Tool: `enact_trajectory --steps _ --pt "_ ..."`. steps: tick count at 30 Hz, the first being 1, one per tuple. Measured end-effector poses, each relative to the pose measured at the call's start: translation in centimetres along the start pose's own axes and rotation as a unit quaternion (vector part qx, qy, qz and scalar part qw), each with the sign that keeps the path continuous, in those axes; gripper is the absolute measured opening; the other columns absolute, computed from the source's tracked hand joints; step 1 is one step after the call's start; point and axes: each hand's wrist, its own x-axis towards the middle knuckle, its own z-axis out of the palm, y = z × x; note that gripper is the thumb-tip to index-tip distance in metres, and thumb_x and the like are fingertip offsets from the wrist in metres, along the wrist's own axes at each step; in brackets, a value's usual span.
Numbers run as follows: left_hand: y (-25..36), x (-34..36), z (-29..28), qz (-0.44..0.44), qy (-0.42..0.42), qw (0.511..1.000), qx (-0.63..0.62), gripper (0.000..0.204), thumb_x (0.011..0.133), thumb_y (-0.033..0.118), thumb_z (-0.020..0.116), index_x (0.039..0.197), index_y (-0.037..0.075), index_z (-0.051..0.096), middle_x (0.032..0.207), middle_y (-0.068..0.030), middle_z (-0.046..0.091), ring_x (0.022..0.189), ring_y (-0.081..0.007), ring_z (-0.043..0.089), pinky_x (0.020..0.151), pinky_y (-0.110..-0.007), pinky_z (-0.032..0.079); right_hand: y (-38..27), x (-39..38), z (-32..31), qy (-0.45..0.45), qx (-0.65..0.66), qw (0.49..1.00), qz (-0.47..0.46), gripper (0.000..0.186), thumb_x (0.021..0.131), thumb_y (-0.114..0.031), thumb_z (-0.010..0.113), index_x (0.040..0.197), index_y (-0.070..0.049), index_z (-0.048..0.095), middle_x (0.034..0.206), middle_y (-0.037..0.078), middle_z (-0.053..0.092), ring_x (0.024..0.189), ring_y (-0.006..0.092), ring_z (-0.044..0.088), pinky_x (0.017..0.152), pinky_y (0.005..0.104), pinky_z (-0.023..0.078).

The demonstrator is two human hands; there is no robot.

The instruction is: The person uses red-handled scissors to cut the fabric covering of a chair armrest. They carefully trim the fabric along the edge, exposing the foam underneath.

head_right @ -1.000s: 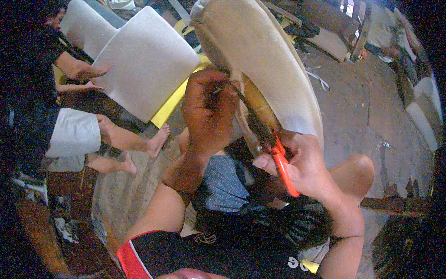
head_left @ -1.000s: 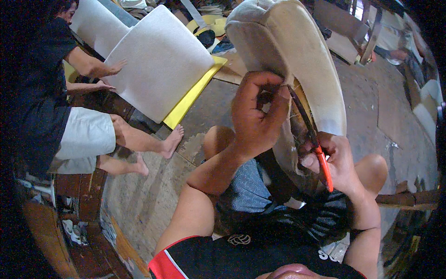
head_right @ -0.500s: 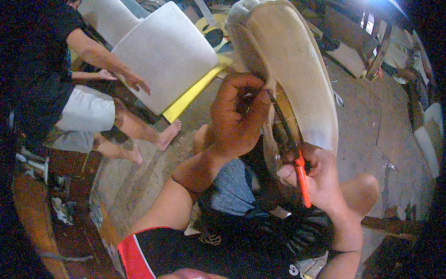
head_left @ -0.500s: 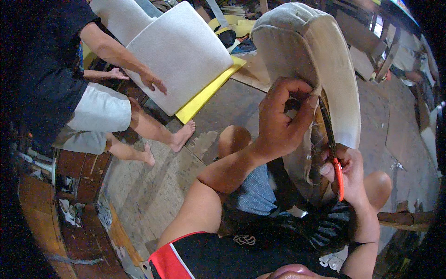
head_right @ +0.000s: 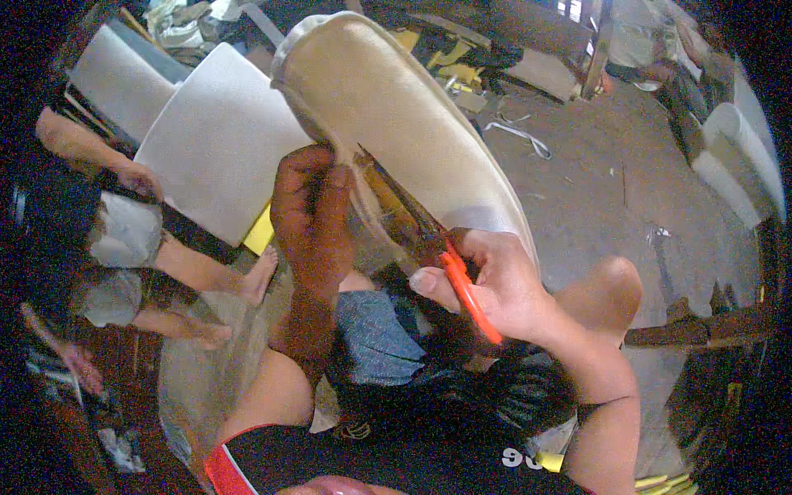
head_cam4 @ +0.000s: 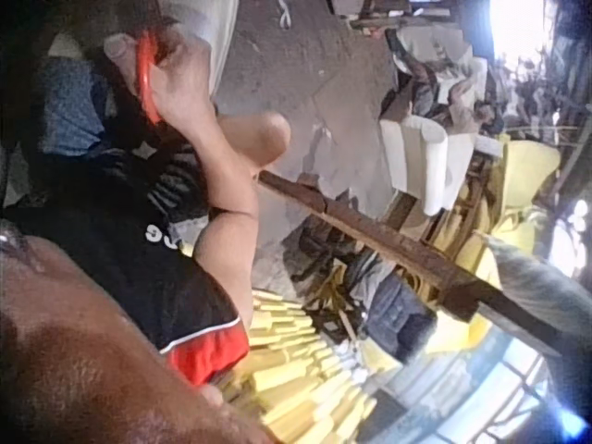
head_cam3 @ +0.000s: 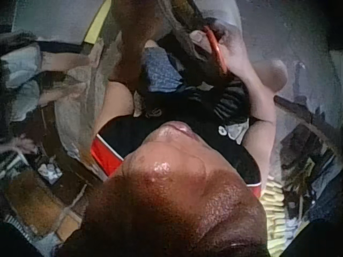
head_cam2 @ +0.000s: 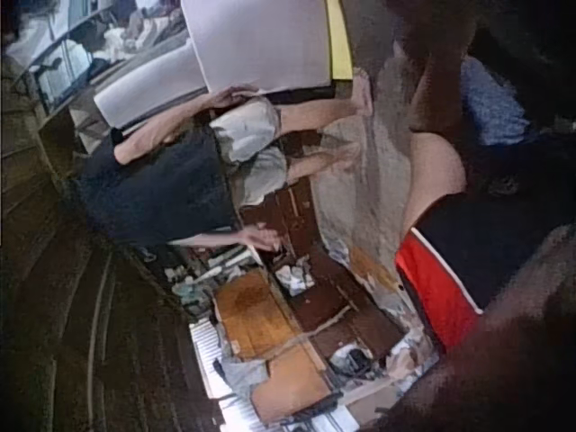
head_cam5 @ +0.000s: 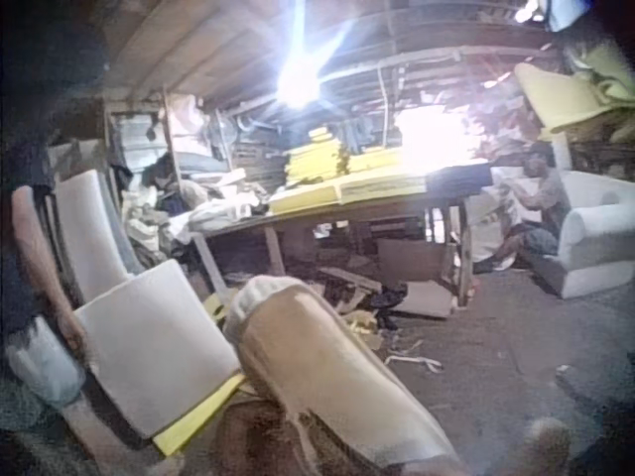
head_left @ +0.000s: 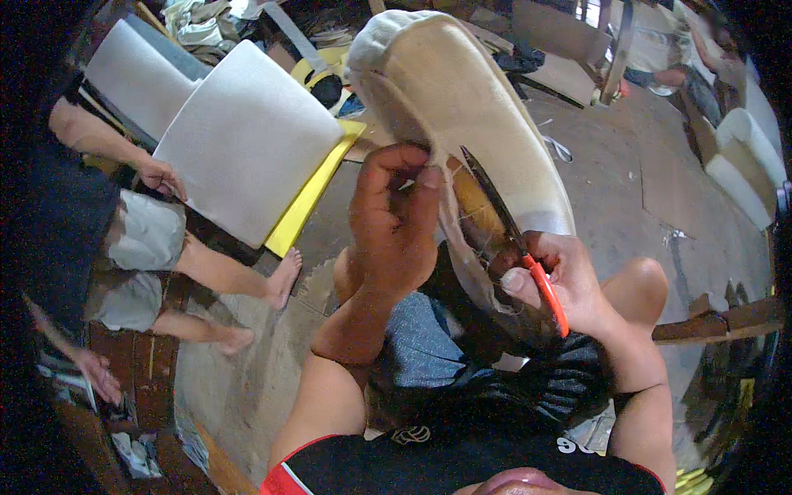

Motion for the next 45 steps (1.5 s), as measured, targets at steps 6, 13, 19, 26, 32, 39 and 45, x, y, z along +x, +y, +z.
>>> enact_trajectory --steps 6,13,19,26,32,39,45 --pt "-0.8 0.0 0.4 -0.043 -0.018 0.994 -0.101 0.021 0.095 0.010 0.064 0.111 0.000 0.054 0.100 -0.0032 0.058 0.087 -0.0072 0.053 0.076 -0.023 0.046 -0.1 -0.4 -0.4 -0.017 0.057 0.998 0.024 0.046 0.091 -0.043 0.068 0.095 0.003 0.068 0.083 0.004 0.066 0.076 0.0115 0.058 0.070 0.0271 0.048" --pt "-0.9 0.1 0.4 -0.027 -0.026 0.995 -0.096 0.020 0.096 0.010 0.062 0.111 0.001 0.054 0.098 -0.0033 0.058 0.087 -0.0075 0.052 0.077 -0.023 0.044 0.7 0.1 0.9 0.034 0.064 0.996 -0.042 0.049 0.085 -0.045 0.075 0.068 -0.001 0.062 0.056 0.005 0.050 0.055 0.0124 0.046 0.049 0.0365 0.039" --pt "-0.8 0.0 0.7 -0.029 -0.020 0.992 -0.117 0.020 0.095 0.009 0.063 0.111 0.001 0.054 0.097 -0.0034 0.058 0.087 -0.0074 0.052 0.077 -0.022 0.044 0.1 0.3 0.8 0.023 0.058 0.998 -0.029 0.050 0.087 -0.045 0.072 0.068 0.001 0.060 0.055 0.010 0.049 0.056 0.0155 0.047 0.052 0.0388 0.040" --pt "-0.6 -0.1 0.7 -0.020 -0.019 0.994 -0.105 0.021 0.094 0.007 0.065 0.111 0.001 0.054 0.098 -0.0036 0.058 0.087 -0.0066 0.053 0.074 -0.020 0.045 -0.6 0.2 0.2 -0.023 0.055 0.998 -0.019 0.046 0.093 -0.046 0.064 0.087 0.000 0.065 0.074 0.002 0.058 0.072 0.0103 0.051 0.063 0.0298 0.043" --pt "-0.1 -0.3 1.2 -0.031 -0.011 0.993 -0.110 0.021 0.094 0.007 0.065 0.111 0.001 0.054 0.098 -0.0033 0.058 0.086 -0.0060 0.054 0.072 -0.020 0.047 -0.9 0.4 0.5 0.035 0.025 0.998 -0.038 0.042 0.088 -0.039 0.073 0.077 0.001 0.063 0.058 0.010 0.054 0.057 0.0128 0.049 0.054 0.0359 0.043" --pt "-0.5 -0.2 1.0 -0.009 -0.023 0.997 -0.074 0.023 0.095 0.007 0.063 0.114 0.001 0.053 0.098 -0.0032 0.058 0.082 -0.0071 0.053 0.071 -0.020 0.046 -1.3 0.1 0.0 0.014 0.001 1.000 0.014 0.044 0.090 -0.043 0.071 0.079 -0.001 0.061 0.068 0.001 0.056 0.066 0.0079 0.049 0.058 0.0272 0.043" --pt "-0.5 0.2 1.0 0.033 -0.011 0.999 -0.033 0.022 0.097 0.010 0.059 0.116 0.001 0.053 0.097 -0.0041 0.058 0.084 -0.0080 0.051 0.074 -0.022 0.044 1.1 0.2 0.5 0.012 0.061 0.998 -0.027 0.049 0.086 -0.041 0.075 0.067 0.001 0.060 0.050 0.007 0.045 0.049 0.0130 0.041 0.045 0.0374 0.036"
